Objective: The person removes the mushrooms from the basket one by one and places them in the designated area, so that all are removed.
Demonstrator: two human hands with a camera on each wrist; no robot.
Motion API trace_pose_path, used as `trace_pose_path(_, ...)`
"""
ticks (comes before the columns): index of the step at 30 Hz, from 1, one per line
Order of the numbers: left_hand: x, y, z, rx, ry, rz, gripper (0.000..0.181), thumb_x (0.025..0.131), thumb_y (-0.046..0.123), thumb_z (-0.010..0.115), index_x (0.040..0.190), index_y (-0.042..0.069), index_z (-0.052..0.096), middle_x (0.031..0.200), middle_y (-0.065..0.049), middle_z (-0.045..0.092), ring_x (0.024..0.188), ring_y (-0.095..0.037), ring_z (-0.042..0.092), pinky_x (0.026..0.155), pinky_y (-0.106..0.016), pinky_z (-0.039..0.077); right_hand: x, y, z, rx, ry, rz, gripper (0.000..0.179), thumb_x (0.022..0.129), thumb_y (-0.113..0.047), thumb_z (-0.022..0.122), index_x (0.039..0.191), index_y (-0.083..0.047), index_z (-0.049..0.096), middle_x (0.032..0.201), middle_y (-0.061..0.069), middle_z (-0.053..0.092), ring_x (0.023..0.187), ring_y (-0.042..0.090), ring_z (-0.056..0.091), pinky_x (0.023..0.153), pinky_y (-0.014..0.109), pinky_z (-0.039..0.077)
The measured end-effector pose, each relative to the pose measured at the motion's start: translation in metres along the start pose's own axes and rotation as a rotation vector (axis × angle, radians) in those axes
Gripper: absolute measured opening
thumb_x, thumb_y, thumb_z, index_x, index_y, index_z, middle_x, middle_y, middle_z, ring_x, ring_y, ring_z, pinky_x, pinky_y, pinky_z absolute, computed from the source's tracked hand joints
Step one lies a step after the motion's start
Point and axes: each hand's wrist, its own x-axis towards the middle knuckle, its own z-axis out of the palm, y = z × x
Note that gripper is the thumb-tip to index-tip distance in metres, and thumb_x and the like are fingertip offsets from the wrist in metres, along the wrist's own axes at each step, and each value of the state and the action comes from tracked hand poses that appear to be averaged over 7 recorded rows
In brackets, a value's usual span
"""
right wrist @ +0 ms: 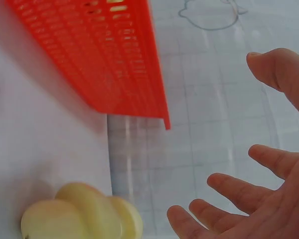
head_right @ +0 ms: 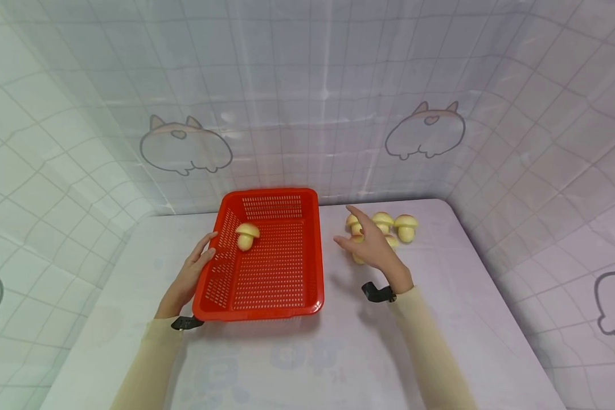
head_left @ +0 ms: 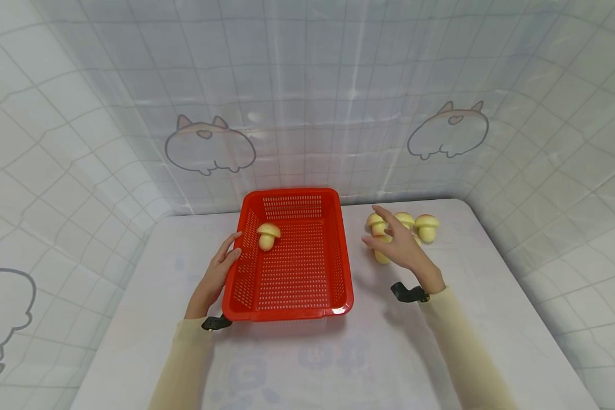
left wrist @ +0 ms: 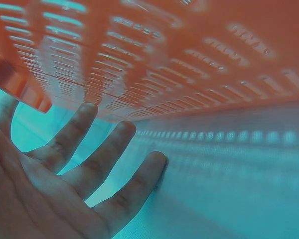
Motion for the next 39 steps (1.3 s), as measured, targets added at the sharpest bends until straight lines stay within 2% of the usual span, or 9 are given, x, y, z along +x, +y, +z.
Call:
trace_pose_path(5, 0.001, 0.001, 0.000, -0.001, 0.001, -0.005, 0.058, 0.109, 0.046, 0.047, 0.162, 0.038, 0.026, 0.153, -0.020, 0.044, 0.106, -0.011, 0.065, 0.085, -0.028, 0.058, 0.008, -0.009, 0.009, 0.069, -0.021, -0.016, 0.086, 0.093, -0.037, 0.076, 0.162, -0.016, 0.030, 0.166, 0.006, 0.034, 0.149, 0.029, 0.038, 0.116, 0.058, 0.038)
trace_pose_path(9, 0.001, 0.002, 0.000, 0.000, 0.003, -0.013, 0.058, 0.109, 0.046, 0.047, 0.162, 0.038, 0.025, 0.153, -0.021, 0.044, 0.106, -0.011, 0.065, 0.085, -0.027, 0.057, 0.013, -0.019, 0.015, 0.071, -0.031, -0.024, 0.086, 0.092, -0.038, 0.077, 0.162, -0.020, 0.031, 0.165, 0.010, 0.035, 0.148, 0.035, 0.039, 0.114, 0.061, 0.040)
trace_pose_path(13, 0.001, 0.003, 0.000, 0.002, 0.006, -0.023, 0.058, 0.108, 0.047, 0.047, 0.162, 0.039, 0.025, 0.154, -0.020, 0.044, 0.106, -0.011, 0.065, 0.085, -0.028, 0.057, 0.018, -0.030, 0.021, 0.080, -0.058, -0.018, 0.087, 0.092, -0.042, 0.076, 0.163, -0.022, 0.029, 0.166, 0.010, 0.034, 0.149, 0.034, 0.038, 0.116, 0.057, 0.039)
trace_pose_path(17, 0.002, 0.004, -0.001, 0.002, 0.003, -0.025, 0.059, 0.108, 0.048, 0.047, 0.162, 0.039, 0.025, 0.154, -0.020, 0.044, 0.105, -0.011, 0.065, 0.085, -0.028, 0.058, 0.024, -0.040, 0.030, 0.100, -0.083, -0.024, 0.088, 0.092, -0.045, 0.075, 0.163, -0.021, 0.028, 0.167, 0.006, 0.032, 0.152, 0.027, 0.034, 0.118, 0.052, 0.038)
trace_pose_path(22, 0.001, 0.007, -0.001, -0.005, -0.004, -0.028, 0.060, 0.108, 0.048, 0.048, 0.162, 0.038, 0.025, 0.154, -0.021, 0.044, 0.106, -0.013, 0.065, 0.085, -0.028, 0.058, 0.033, -0.051, 0.042, 0.131, -0.108, -0.068, 0.086, 0.094, -0.041, 0.074, 0.163, -0.020, 0.028, 0.167, 0.009, 0.031, 0.153, 0.029, 0.031, 0.117, 0.054, 0.038)
trace_pose_path(27, 0.000, 0.008, -0.001, -0.016, -0.008, -0.030, 0.060, 0.108, 0.048, 0.048, 0.162, 0.038, 0.025, 0.154, -0.021, 0.044, 0.107, -0.015, 0.065, 0.084, -0.028, 0.058, 0.039, -0.062, 0.052, 0.133, -0.127, -0.070, 0.084, 0.094, -0.046, 0.073, 0.163, -0.026, 0.029, 0.166, 0.008, 0.033, 0.151, 0.031, 0.035, 0.117, 0.057, 0.038)
trace_pose_path(30, 0.000, 0.008, -0.001, -0.025, -0.013, -0.025, 0.060, 0.108, 0.048, 0.048, 0.162, 0.037, 0.025, 0.154, -0.022, 0.043, 0.107, -0.015, 0.065, 0.084, -0.029, 0.058, 0.044, -0.067, 0.059, 0.118, -0.138, -0.067, 0.083, 0.093, -0.049, 0.072, 0.162, -0.029, 0.029, 0.164, 0.005, 0.036, 0.150, 0.029, 0.038, 0.117, 0.054, 0.038)
trace_pose_path(34, 0.000, 0.010, -0.001, -0.029, -0.016, -0.032, 0.060, 0.108, 0.047, 0.048, 0.163, 0.037, 0.025, 0.154, -0.022, 0.044, 0.106, -0.014, 0.065, 0.085, -0.028, 0.058, 0.053, -0.073, 0.070, 0.127, -0.140, -0.095, 0.084, 0.094, -0.045, 0.072, 0.163, -0.023, 0.029, 0.164, 0.008, 0.036, 0.149, 0.028, 0.038, 0.117, 0.052, 0.039)
trace_pose_path(39, 0.001, 0.010, -0.002, -0.018, -0.011, -0.036, 0.060, 0.108, 0.047, 0.048, 0.163, 0.037, 0.025, 0.154, -0.021, 0.043, 0.107, -0.012, 0.065, 0.085, -0.028, 0.057, 0.065, -0.082, 0.083, 0.171, -0.150, -0.117, 0.083, 0.094, -0.040, 0.073, 0.162, -0.017, 0.031, 0.163, 0.011, 0.038, 0.148, 0.033, 0.038, 0.116, 0.058, 0.039)
